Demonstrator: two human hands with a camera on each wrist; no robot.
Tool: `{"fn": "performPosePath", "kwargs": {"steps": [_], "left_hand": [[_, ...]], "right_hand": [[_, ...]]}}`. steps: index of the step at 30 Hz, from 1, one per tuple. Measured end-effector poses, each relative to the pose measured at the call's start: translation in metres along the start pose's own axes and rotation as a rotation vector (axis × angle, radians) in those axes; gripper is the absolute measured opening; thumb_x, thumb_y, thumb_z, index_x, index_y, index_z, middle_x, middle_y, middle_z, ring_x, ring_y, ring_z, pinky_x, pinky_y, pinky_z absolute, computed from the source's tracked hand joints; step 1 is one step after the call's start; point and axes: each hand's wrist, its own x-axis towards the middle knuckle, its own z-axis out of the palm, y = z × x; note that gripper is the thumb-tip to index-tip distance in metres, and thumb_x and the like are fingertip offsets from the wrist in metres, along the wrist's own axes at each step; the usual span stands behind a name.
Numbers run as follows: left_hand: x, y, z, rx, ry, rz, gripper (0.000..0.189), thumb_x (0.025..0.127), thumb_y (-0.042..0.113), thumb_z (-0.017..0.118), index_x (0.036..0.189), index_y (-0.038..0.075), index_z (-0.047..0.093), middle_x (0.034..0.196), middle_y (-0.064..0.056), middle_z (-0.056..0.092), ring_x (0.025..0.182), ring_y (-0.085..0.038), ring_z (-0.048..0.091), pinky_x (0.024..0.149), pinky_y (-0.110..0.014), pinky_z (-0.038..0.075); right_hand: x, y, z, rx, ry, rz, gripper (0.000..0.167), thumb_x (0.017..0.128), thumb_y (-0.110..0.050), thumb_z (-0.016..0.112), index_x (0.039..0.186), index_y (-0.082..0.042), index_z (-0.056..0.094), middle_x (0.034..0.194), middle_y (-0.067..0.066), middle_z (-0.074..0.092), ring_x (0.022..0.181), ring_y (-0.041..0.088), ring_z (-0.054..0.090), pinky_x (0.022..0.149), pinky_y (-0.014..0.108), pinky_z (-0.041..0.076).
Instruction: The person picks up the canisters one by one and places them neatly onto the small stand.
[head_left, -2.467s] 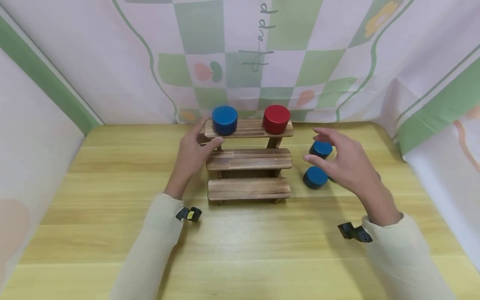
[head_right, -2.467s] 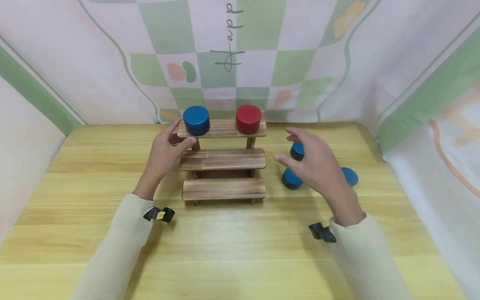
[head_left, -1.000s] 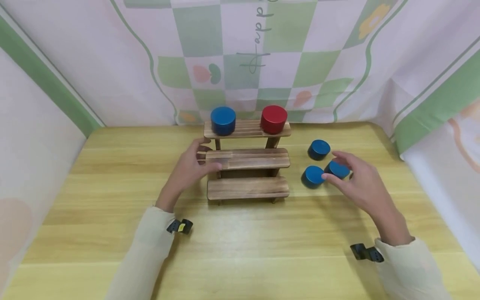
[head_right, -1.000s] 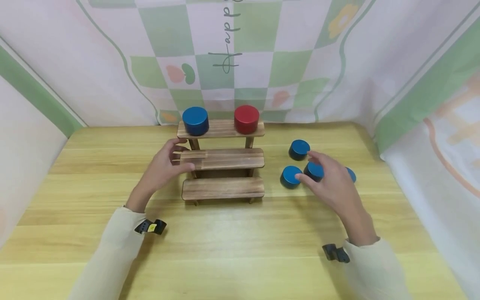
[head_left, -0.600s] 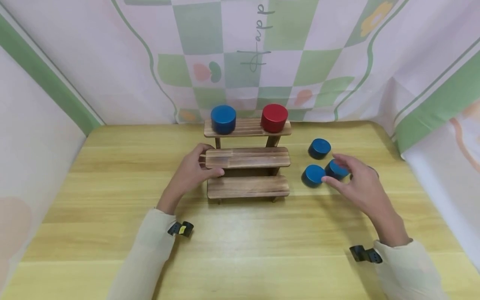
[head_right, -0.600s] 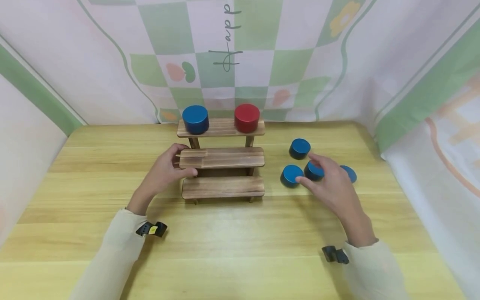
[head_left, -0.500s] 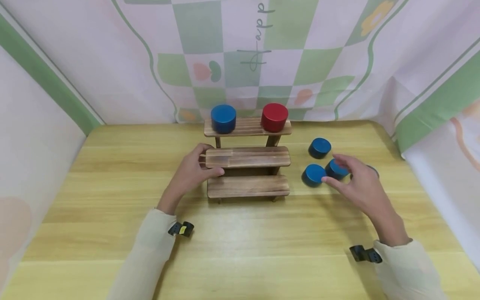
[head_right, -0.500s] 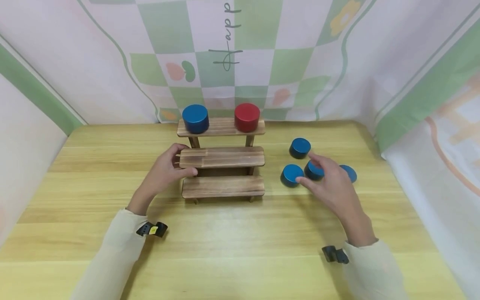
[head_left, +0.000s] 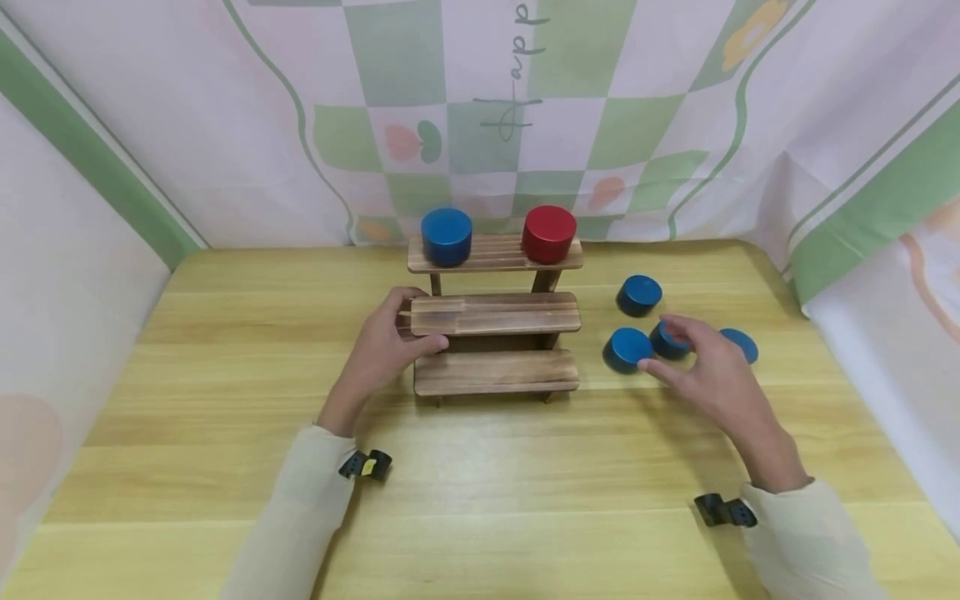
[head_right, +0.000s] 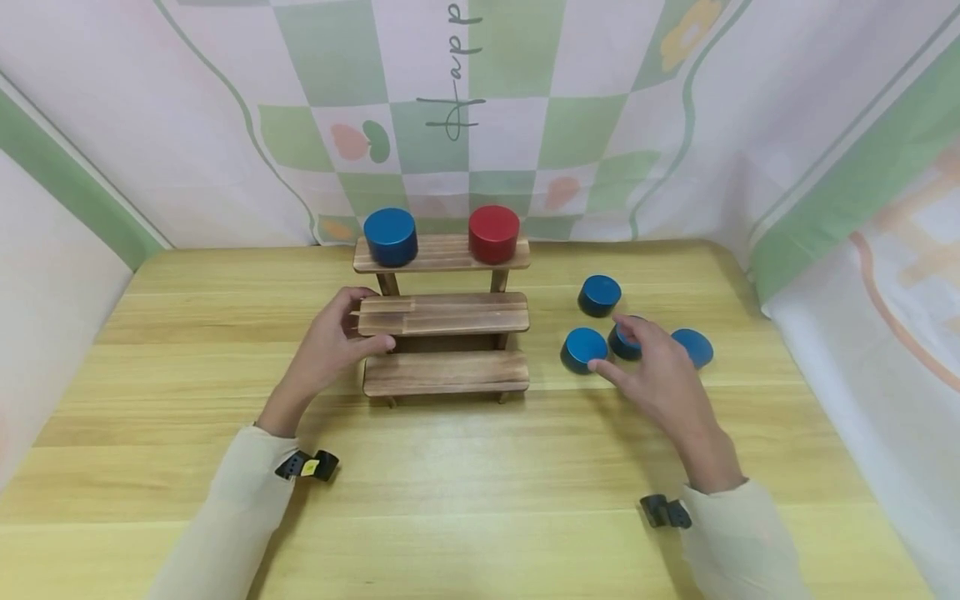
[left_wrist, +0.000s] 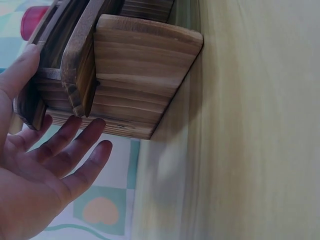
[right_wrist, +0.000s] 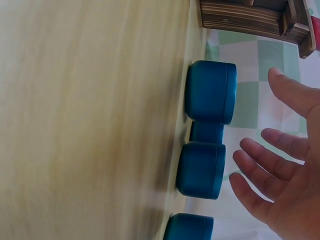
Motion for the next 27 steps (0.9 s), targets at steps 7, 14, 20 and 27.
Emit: {"fn": "performPosePath", "kwargs": {"steps": [7, 14, 20, 27], "left_hand": [[-0.002, 0.0, 0.0, -0.032, 0.012, 0.032, 0.068, 0.085, 0.02, 0.083, 0.139, 0.005, 0.045, 0.119, -0.018, 0.053, 0.095, -0.03, 0.064, 0.08, -0.041, 0.057], [-0.001, 0.001, -0.001, -0.02, 0.021, 0.04, 0.063, 0.086, 0.016, 0.082, 0.137, 0.005, 0.047, 0.118, -0.018, 0.055, 0.096, -0.03, 0.063, 0.082, -0.04, 0.056], [0.0, -0.001, 0.0, -0.055, 0.019, 0.029, 0.062, 0.085, 0.012, 0.082, 0.137, 0.005, 0.047, 0.116, -0.018, 0.056, 0.099, -0.03, 0.064, 0.084, -0.039, 0.057], [-0.001, -0.001, 0.001, -0.083, 0.008, 0.022, 0.063, 0.086, 0.013, 0.082, 0.137, 0.005, 0.047, 0.115, -0.018, 0.056, 0.099, -0.031, 0.066, 0.084, -0.039, 0.057]], "right_hand": [[0.003, 0.0, 0.004, -0.014, -0.006, -0.005, 0.076, 0.086, -0.033, 0.082, 0.138, 0.01, 0.048, 0.125, 0.034, 0.058, 0.11, 0.052, 0.055, 0.093, 0.066, 0.043], [0.007, -0.002, 0.006, -0.035, -0.011, -0.011, 0.077, 0.083, -0.034, 0.084, 0.137, 0.01, 0.049, 0.127, 0.034, 0.057, 0.117, 0.053, 0.051, 0.097, 0.066, 0.04], [0.008, -0.001, 0.008, -0.042, 0.008, -0.031, 0.075, 0.081, -0.032, 0.085, 0.134, 0.01, 0.052, 0.12, 0.032, 0.061, 0.116, 0.053, 0.049, 0.098, 0.067, 0.036], [0.01, -0.002, 0.011, -0.07, 0.014, 0.0, 0.075, 0.08, -0.033, 0.087, 0.132, 0.009, 0.055, 0.121, 0.03, 0.061, 0.118, 0.052, 0.041, 0.098, 0.065, 0.034]]}}
